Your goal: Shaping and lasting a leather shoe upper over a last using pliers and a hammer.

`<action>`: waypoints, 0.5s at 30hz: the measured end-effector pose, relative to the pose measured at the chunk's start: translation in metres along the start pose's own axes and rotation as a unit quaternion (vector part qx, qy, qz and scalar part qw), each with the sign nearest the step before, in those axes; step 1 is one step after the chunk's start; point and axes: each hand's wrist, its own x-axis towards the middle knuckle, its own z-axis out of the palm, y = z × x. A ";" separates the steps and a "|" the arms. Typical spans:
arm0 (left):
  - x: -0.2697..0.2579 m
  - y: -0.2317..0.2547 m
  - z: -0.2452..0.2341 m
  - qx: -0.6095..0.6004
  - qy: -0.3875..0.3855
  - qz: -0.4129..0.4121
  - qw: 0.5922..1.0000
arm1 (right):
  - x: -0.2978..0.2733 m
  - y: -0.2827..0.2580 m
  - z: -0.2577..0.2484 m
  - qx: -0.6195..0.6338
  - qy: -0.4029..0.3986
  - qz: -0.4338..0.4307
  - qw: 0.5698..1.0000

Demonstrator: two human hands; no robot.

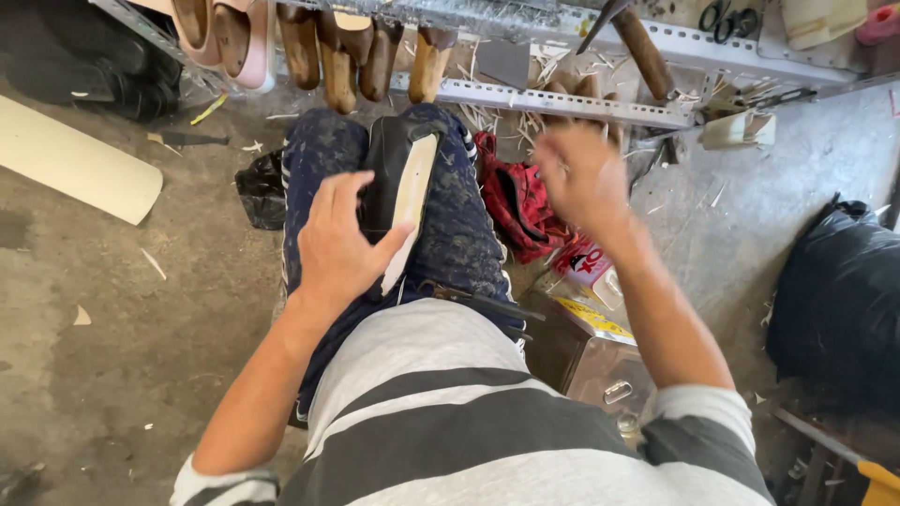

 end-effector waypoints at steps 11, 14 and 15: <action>0.035 -0.020 0.049 -0.035 0.161 0.063 0.984 | -0.157 -0.143 0.029 0.106 -0.118 0.192 0.968; 0.031 -0.027 0.046 -0.113 0.176 -0.012 0.978 | -0.165 -0.110 0.043 0.349 -0.018 0.298 0.888; 0.028 -0.027 0.044 -0.137 0.173 -0.035 0.975 | -0.171 -0.096 0.054 0.483 0.053 0.352 0.800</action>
